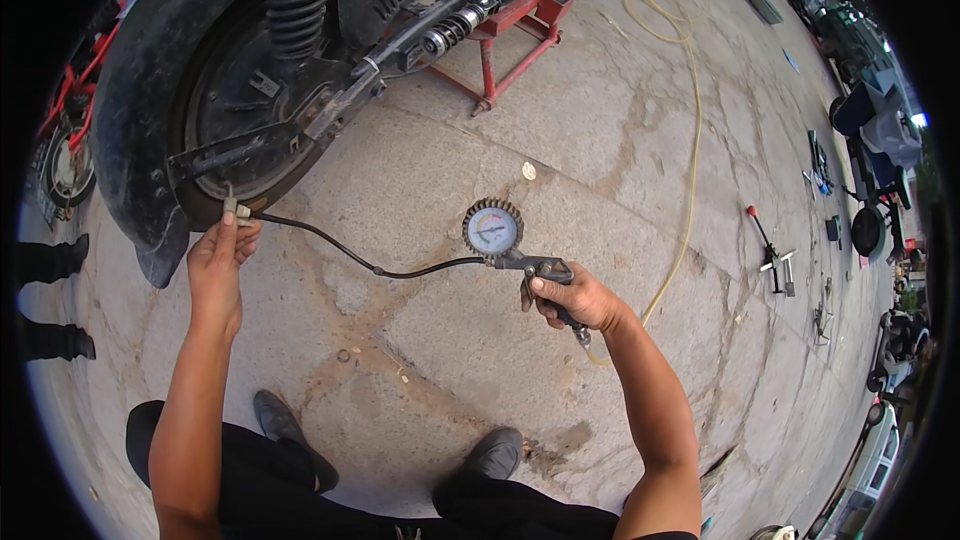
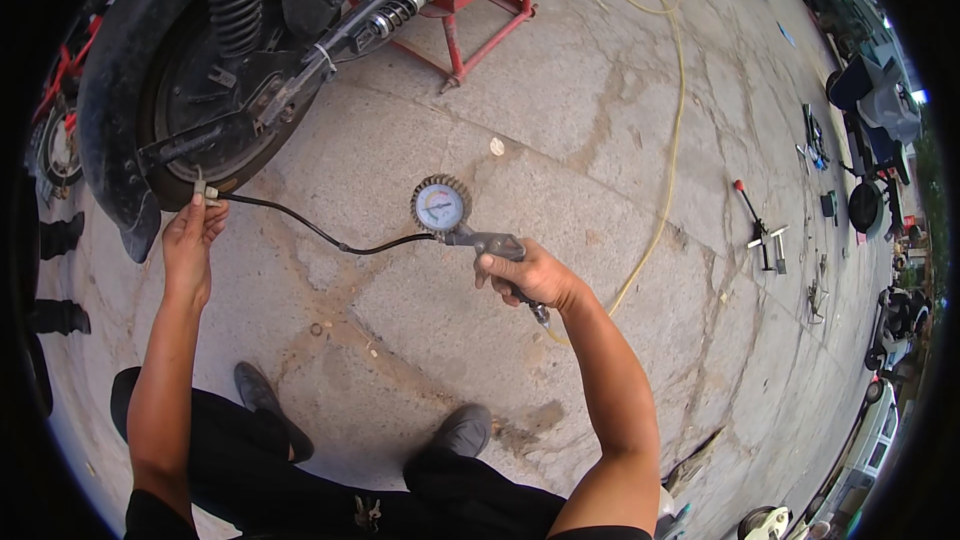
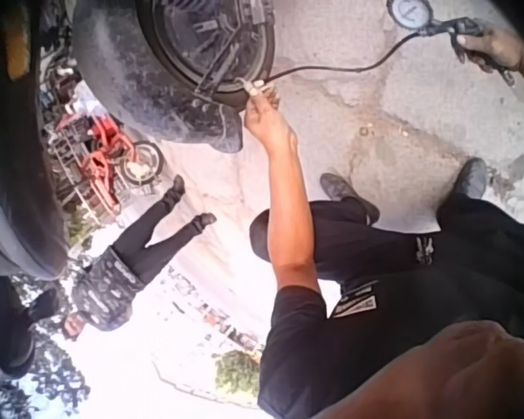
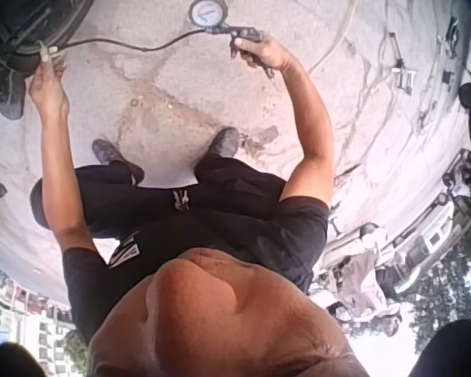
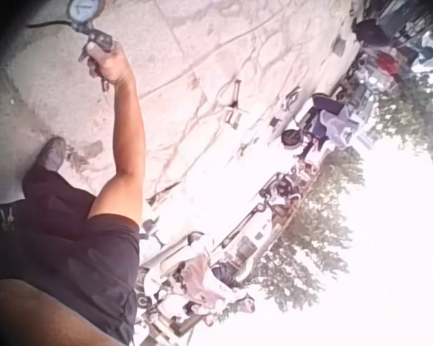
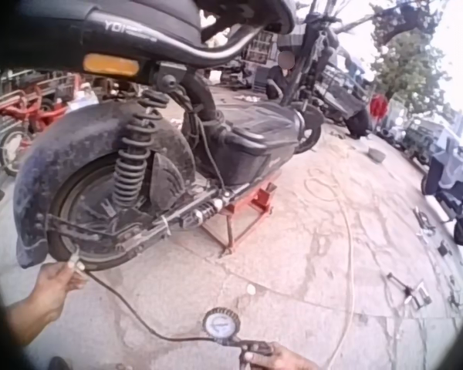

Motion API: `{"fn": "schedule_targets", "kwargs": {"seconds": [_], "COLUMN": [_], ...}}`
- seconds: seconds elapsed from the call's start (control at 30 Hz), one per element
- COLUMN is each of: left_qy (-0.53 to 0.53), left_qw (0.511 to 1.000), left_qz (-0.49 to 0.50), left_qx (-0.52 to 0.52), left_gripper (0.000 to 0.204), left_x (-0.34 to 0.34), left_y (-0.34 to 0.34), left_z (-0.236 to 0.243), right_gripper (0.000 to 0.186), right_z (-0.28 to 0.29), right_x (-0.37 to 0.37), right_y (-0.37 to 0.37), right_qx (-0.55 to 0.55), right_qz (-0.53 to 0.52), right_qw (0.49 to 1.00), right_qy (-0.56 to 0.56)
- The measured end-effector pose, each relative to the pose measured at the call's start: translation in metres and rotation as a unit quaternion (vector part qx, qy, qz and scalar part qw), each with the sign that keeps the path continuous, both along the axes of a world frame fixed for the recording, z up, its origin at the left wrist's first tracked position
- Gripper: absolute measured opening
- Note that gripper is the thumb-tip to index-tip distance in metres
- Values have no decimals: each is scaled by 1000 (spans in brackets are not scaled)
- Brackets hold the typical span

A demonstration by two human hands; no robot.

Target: The person removes a cover from a scooter, positions a red lift under it, and raises the scooter. They then use a pressure gauge to check the rear tire pressure and apply a liquid from a spray bottle to the tire valve area.

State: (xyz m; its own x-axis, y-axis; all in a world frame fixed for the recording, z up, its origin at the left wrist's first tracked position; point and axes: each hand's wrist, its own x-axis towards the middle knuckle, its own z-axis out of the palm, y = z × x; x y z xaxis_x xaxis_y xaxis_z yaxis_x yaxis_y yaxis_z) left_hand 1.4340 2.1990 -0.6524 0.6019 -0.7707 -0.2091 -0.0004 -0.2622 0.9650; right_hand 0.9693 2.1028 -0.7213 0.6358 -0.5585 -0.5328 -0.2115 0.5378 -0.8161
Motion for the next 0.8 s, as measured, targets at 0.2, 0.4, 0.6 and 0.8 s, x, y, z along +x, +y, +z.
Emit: {"fn": "schedule_targets", "kwargs": {"seconds": [0.2,0.4,0.6,0.8], "left_qy": [-1,-3,-3,3], "left_qw": [1000,1000,1000,1000], "left_qz": [4,10,4,0], "left_qx": [12,17,10,4], "left_gripper": [36,35,35,35], "left_x": [-3,-3,-1,2], "left_y": [-1,0,1,0], "left_z": [2,2,1,-1], "right_gripper": [39,38,38,35], "right_z": [6,7,5,7], "right_x": [-1,-1,-1,-3], "right_y": [-2,-2,-3,-5], "right_qx": [5,8,2,3], "right_qz": [-2,-3,2,-8], "right_qw": [1000,1000,1000,1000], "right_qy": [-7,-6,-4,-2]}}
